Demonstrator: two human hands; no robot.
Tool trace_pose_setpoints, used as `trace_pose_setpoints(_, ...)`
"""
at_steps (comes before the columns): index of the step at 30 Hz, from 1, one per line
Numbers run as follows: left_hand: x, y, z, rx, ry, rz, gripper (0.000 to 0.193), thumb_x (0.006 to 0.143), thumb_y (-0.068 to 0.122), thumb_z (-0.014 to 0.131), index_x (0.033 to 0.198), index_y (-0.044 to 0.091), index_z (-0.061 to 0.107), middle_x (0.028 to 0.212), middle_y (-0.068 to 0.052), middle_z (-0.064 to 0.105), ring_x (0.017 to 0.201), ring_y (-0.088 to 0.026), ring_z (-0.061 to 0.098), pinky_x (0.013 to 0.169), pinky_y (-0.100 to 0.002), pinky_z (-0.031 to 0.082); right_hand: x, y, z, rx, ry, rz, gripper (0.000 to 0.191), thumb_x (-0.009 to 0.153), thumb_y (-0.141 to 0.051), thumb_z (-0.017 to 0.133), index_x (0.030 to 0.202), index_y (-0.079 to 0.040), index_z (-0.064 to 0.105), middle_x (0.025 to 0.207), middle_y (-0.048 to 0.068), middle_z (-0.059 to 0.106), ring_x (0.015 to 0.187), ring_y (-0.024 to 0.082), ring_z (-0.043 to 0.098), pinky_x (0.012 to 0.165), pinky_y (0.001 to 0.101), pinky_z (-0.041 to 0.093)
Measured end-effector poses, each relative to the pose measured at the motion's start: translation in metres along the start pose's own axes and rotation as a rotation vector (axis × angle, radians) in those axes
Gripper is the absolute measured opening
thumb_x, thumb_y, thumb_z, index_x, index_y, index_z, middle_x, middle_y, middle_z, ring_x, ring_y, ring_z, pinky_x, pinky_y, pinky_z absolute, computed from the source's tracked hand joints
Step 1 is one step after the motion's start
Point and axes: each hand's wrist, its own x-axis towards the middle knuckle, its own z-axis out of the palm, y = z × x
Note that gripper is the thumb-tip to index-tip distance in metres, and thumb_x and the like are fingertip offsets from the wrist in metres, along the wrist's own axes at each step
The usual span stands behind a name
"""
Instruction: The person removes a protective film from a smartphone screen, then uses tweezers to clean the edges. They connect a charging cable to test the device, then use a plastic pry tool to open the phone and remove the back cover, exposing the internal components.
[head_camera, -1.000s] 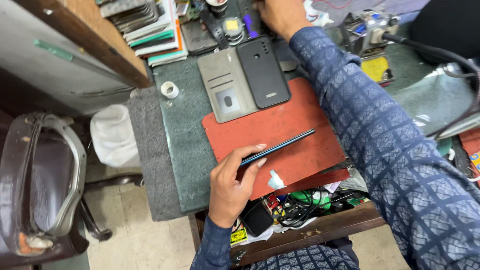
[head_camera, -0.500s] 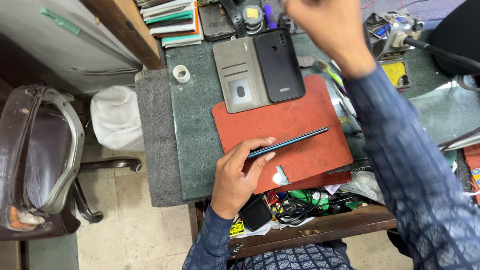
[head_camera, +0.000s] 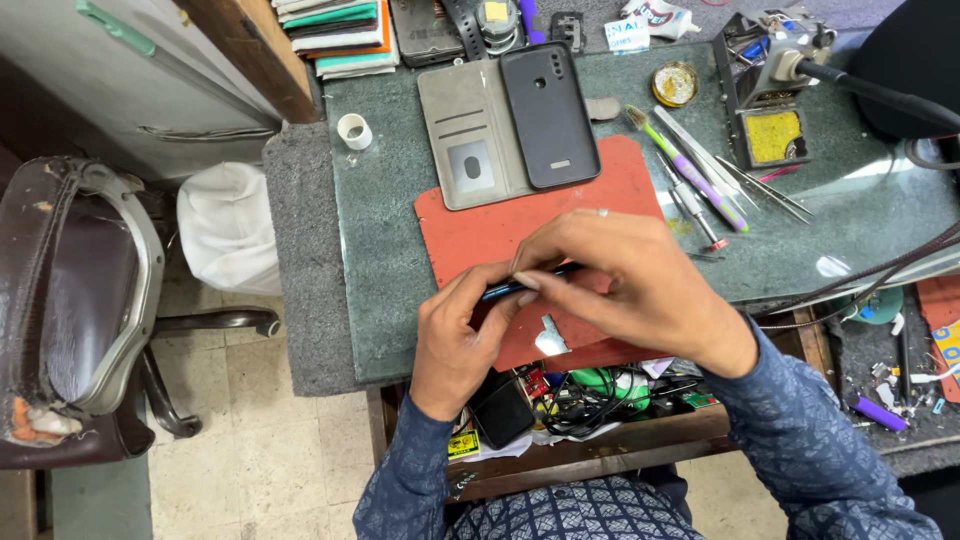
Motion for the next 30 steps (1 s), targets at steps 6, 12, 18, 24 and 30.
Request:
trace_pose_setpoints(6,-0.003,-0.007,0.0,0.021,0.012,0.023,0.022,0.089,0.004,0.073,0.11,0.002,0.067,0.097,-0.013,0.074,0.088,-0.026,0.076,0.075,-0.033,0.058,0.002,0.001,0.01,-0.082,-0.037,-0.14,0.022,0.086,-0.006,0.075,0.106,-0.004,0.066,0.103,0.008,0.072,0.095,0.028,0.071,0.082,0.0352,0.057)
trace_pose_setpoints(12,-0.004,-0.01,0.0,0.018,0.002,0.003,0.023,0.089,0.004,0.072,0.111,0.002,0.067,0.096,-0.013,0.073,0.086,-0.026,0.076,0.073,-0.034,0.057,0.005,-0.002,0.01,-0.118,-0.06,-0.153,0.022,0.085,-0.008,0.076,0.104,-0.004,0.066,0.1,0.008,0.071,0.091,0.028,0.07,0.079,0.0366,0.056)
trace_pose_setpoints(18,-0.004,-0.008,-0.001,0.005,-0.002,0.027,0.026,0.089,0.004,0.073,0.115,0.003,0.067,0.098,-0.013,0.074,0.088,-0.025,0.077,0.073,-0.033,0.058,0.008,-0.007,0.008,-0.145,-0.093,-0.162,0.021,0.084,-0.008,0.076,0.101,-0.005,0.065,0.095,0.008,0.069,0.088,0.027,0.07,0.075,0.0358,0.056)
trace_pose_setpoints(24,-0.004,-0.008,-0.002,0.002,-0.014,-0.006,0.028,0.089,0.005,0.073,0.116,0.002,0.068,0.098,-0.012,0.074,0.087,-0.024,0.077,0.07,-0.033,0.058,0.01,-0.009,0.006,-0.158,-0.109,-0.187,0.02,0.085,-0.009,0.076,0.101,-0.005,0.065,0.096,0.008,0.069,0.089,0.028,0.07,0.076,0.0363,0.056)
trace_pose_setpoints(30,-0.003,-0.007,-0.002,0.002,-0.006,0.021,0.028,0.089,0.005,0.073,0.117,0.003,0.067,0.099,-0.012,0.074,0.088,-0.024,0.076,0.071,-0.033,0.058,0.011,-0.01,0.005,-0.163,-0.118,-0.184,0.02,0.086,-0.01,0.076,0.101,-0.004,0.064,0.095,0.008,0.069,0.088,0.028,0.07,0.076,0.0368,0.056)
